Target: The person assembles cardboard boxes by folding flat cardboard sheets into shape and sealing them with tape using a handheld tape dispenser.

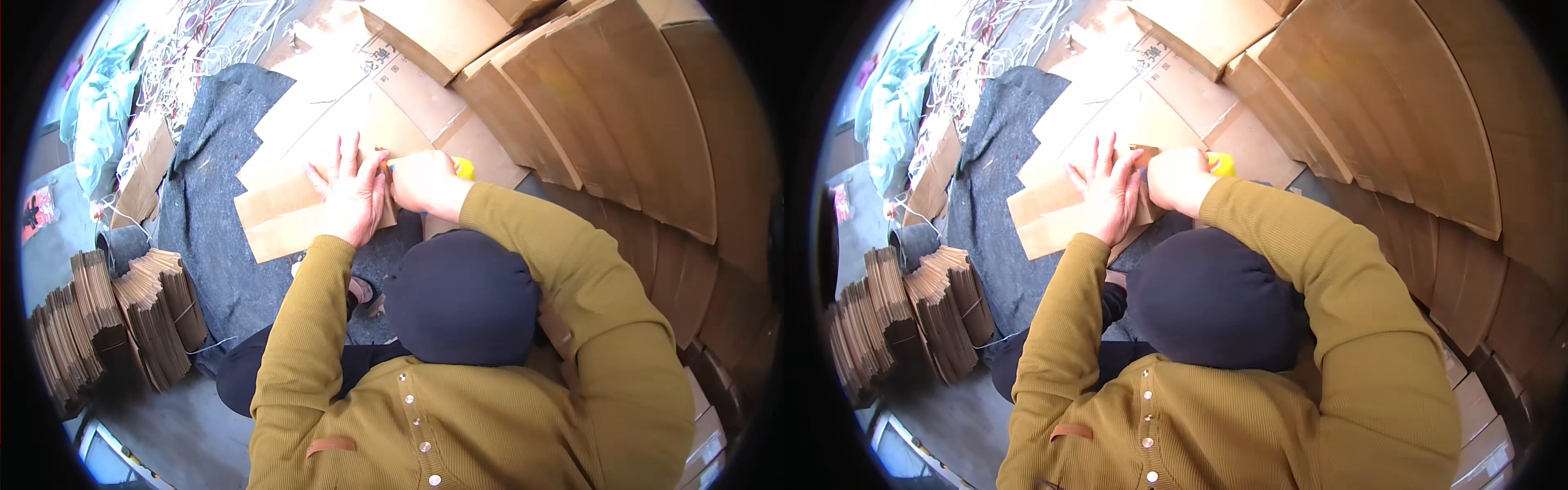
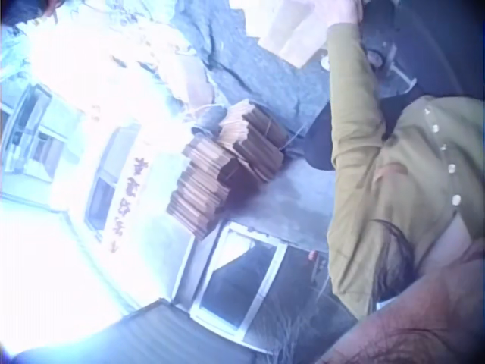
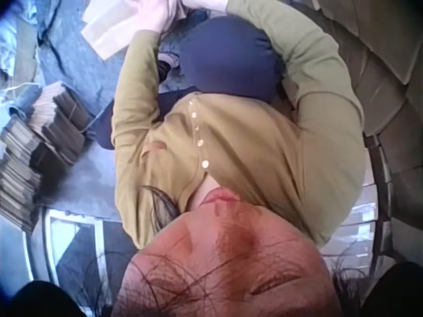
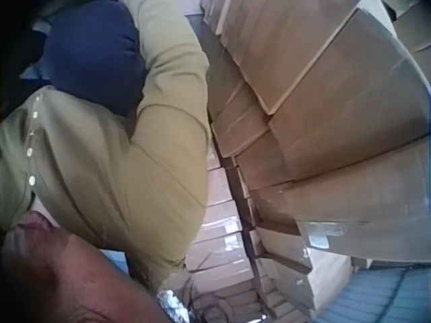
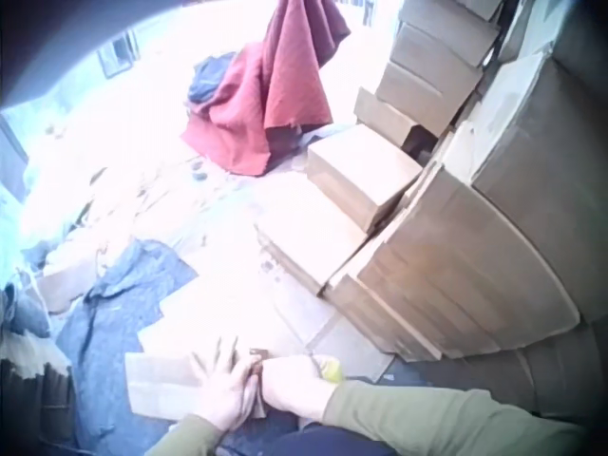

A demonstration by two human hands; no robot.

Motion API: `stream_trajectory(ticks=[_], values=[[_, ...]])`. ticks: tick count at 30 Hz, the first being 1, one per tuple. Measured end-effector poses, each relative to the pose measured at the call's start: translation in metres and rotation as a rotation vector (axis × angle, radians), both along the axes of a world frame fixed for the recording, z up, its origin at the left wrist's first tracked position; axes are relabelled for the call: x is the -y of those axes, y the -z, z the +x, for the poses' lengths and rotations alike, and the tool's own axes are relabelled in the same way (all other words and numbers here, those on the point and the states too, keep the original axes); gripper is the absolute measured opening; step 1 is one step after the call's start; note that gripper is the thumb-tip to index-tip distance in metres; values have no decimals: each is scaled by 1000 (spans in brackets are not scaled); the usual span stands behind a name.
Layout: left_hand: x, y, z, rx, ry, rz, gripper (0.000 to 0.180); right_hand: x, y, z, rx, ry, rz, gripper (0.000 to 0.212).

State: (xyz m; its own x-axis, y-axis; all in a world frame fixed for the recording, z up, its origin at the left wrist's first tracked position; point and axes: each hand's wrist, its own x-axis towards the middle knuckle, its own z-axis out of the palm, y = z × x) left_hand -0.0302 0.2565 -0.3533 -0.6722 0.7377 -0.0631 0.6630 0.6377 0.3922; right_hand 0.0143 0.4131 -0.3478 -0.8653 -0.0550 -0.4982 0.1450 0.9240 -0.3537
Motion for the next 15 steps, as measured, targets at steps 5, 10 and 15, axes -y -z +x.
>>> stream_trajectory(ticks=[5, 10, 15], values=[[4, 1, -1, -95, -62, -33, 44, 23, 34, -3, -31, 38, 51, 41], [-28, 10, 14, -139, -111, -53, 65, 12, 132, 19, -108, 29, 217, 44], [14, 4, -2, -33, -160, 369, 61, 2, 65, -6, 88, -36, 132, 30]])
